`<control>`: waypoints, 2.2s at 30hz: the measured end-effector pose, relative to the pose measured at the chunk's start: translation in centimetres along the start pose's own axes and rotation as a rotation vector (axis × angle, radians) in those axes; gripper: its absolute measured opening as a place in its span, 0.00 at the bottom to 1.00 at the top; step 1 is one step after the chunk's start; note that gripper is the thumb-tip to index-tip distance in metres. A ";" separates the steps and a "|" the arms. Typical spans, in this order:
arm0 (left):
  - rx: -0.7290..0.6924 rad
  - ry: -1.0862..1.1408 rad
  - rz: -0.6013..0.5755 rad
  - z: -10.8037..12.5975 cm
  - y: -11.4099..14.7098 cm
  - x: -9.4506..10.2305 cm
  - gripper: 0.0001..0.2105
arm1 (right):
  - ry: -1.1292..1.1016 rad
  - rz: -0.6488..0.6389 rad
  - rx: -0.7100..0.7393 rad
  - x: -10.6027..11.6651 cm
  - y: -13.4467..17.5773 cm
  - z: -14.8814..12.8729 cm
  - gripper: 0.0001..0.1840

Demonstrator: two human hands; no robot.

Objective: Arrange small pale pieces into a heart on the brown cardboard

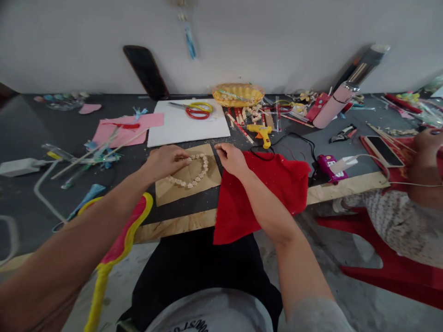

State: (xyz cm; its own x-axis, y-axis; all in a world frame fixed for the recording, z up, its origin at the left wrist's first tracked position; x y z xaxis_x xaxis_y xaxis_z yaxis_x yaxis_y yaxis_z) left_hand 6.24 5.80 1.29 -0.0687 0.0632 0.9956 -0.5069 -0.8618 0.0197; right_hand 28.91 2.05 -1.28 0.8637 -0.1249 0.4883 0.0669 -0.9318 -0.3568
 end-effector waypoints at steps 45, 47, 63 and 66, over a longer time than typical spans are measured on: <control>0.240 0.207 0.585 -4.3 6.1 4.2 0.15 | 0.078 0.105 -0.132 0.9 0.3 -0.5 0.19; 0.200 0.224 0.637 -4.6 5.8 3.6 0.15 | 0.092 0.103 -0.138 0.9 0.4 -0.4 0.22; 0.019 0.264 0.606 -4.6 6.1 2.1 0.14 | 0.080 0.087 -0.100 1.0 0.7 -1.5 0.32; -0.010 0.239 0.533 -4.3 6.0 1.7 0.15 | 0.075 0.080 -0.105 0.9 0.7 -1.6 0.31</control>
State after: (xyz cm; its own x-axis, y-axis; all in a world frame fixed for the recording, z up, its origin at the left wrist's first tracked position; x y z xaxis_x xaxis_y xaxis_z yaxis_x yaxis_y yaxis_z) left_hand -0.61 2.90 2.74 -0.5082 -0.2647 0.8195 -0.3572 -0.8011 -0.4803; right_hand 28.97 0.74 0.18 0.8244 -0.2215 0.5208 -0.0565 -0.9478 -0.3137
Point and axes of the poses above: each hand's wrist, its own y-axis away from the middle knuckle, its own x-axis out of the back of the hand, z = x × y, the point moved 5 cm from there along -y, towards the middle knuckle, and after that the axes turned 6 degrees about -y, right-handed, at the moved point
